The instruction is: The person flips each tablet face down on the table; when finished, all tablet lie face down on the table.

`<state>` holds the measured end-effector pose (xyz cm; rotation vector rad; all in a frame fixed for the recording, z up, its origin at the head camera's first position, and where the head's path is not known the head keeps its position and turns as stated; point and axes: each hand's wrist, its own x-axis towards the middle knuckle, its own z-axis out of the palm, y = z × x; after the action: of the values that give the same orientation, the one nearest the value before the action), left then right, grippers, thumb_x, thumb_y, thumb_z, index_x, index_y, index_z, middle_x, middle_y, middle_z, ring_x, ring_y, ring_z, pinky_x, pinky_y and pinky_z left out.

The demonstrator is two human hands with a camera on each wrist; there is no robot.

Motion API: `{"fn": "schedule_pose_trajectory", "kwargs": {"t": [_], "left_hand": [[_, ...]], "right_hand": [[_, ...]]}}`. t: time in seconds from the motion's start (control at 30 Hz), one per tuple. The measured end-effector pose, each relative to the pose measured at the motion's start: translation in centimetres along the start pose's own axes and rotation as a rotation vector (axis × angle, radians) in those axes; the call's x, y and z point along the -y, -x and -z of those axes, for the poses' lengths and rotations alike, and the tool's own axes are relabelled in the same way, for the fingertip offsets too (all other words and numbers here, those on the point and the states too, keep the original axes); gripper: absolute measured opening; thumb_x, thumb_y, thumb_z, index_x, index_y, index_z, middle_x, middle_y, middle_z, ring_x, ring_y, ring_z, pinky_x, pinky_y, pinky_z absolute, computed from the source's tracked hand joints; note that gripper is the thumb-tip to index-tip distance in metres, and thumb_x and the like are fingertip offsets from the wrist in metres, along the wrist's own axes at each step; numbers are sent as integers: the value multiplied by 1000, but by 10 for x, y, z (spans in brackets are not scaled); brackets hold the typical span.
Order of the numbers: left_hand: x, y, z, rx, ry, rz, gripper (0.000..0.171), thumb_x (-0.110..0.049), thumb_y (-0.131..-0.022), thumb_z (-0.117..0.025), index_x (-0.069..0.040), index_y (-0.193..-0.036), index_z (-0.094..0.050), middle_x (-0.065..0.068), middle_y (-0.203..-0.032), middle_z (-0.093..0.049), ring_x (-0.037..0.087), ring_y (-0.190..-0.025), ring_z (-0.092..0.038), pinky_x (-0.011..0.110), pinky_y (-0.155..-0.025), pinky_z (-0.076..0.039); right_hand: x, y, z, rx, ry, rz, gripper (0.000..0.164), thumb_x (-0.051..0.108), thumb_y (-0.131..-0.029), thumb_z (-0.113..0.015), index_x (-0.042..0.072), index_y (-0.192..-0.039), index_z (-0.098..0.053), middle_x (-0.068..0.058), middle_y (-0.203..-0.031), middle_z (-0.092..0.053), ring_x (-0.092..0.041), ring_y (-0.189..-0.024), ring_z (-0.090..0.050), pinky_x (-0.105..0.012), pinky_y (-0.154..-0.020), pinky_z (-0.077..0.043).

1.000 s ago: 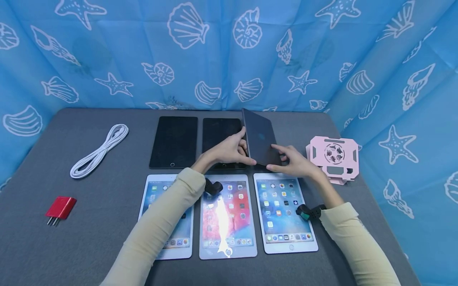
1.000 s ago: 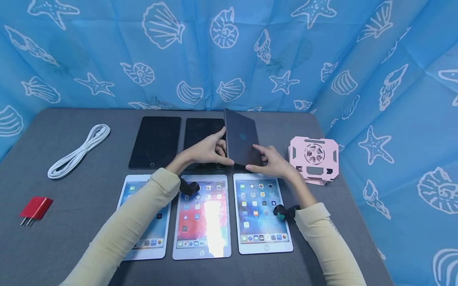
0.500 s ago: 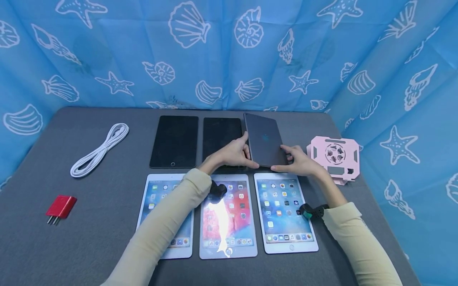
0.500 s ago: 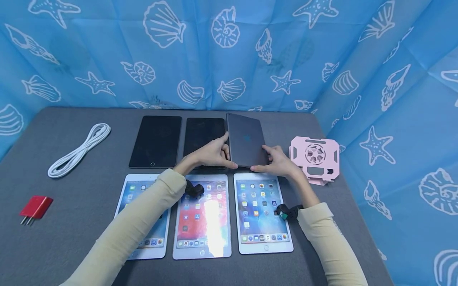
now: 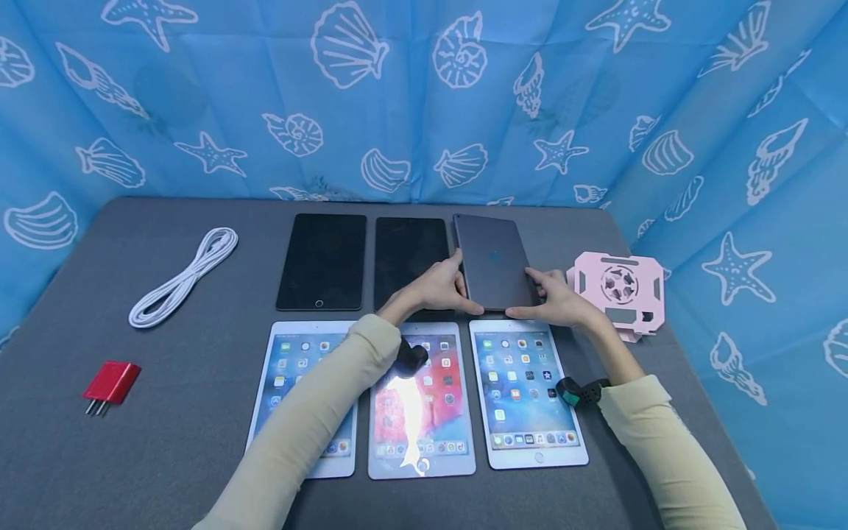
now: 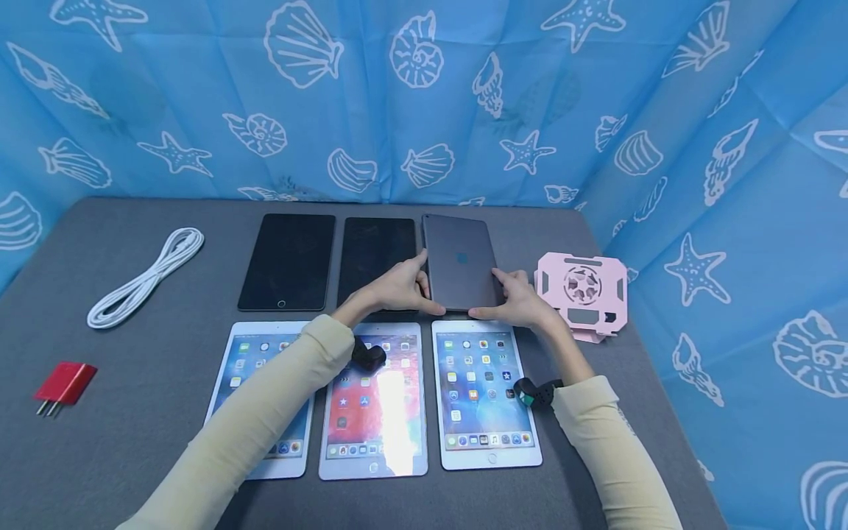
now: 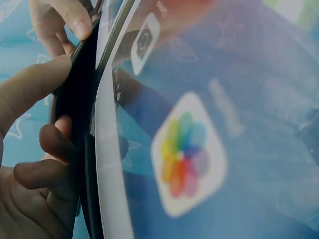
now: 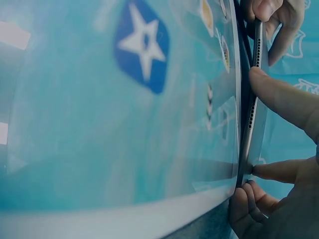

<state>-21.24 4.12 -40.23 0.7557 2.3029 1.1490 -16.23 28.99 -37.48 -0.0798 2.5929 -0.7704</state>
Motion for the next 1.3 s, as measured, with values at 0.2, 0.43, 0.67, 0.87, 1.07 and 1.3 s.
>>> {"fn": "schedule_pose_trajectory", "kwargs": {"t": [0.2, 0.43, 0.67, 0.87, 1.07, 1.3], "left_hand": [[-3, 0, -2, -18, -32, 27, 123, -27, -84, -86, 6, -161, 4, 3, -79, -69, 9, -65, -62, 18, -65, -48], [-6, 0, -2, -36, -78, 73, 123, -30, -82, -88, 8, -160, -1, 2, -76, -71, 8, -58, -60, 19, -63, -48], [-7, -2, -2, -45, -81, 95, 123, -33, -81, -88, 6, -161, -3, 0, -74, -68, 8, -57, -57, 19, -60, -47], [-8, -3, -2, -35, -99, 99, 123, -33, -81, -88, 7, -161, -4, 1, -75, -69, 8, -57, -59, 19, -56, -46], [-10, -4, -1, -32, -99, 110, 123, -33, -81, -88, 6, -161, -4, 2, -74, -69, 9, -56, -58, 19, -55, -46], [-10, -4, -2, -38, -100, 98, 111, -26, -84, -85, 7, -161, -13, -3, -61, -61, 7, -51, -55, 19, -52, -43]], "right_hand": [[-3, -3, -2, -20, 6, -18, 107, 40, -90, -76, -5, -162, -10, -39, -153, -17, -51, -133, -35, -68, -109, -36], [-2, -4, -6, -39, 25, -22, 107, 40, -89, -77, -5, -161, -12, -39, -152, -19, -49, -129, -37, -67, -107, -38], [-1, -4, -4, -45, 47, -17, 107, 39, -89, -77, -8, -160, -13, -41, -149, -21, -48, -123, -39, -65, -102, -41], [1, -3, -3, -45, 58, -30, 108, 41, -89, -77, -8, -160, -13, -42, -149, -21, -49, -124, -40, -66, -102, -41], [2, -2, -3, -46, 42, -42, 107, 39, -89, -78, -7, -160, -13, -42, -149, -20, -49, -124, -39, -67, -104, -40], [3, -4, -4, -58, 58, -54, 105, 37, -90, -77, -7, -161, -13, -41, -151, -20, -48, -125, -39, -66, -106, -39]]}}
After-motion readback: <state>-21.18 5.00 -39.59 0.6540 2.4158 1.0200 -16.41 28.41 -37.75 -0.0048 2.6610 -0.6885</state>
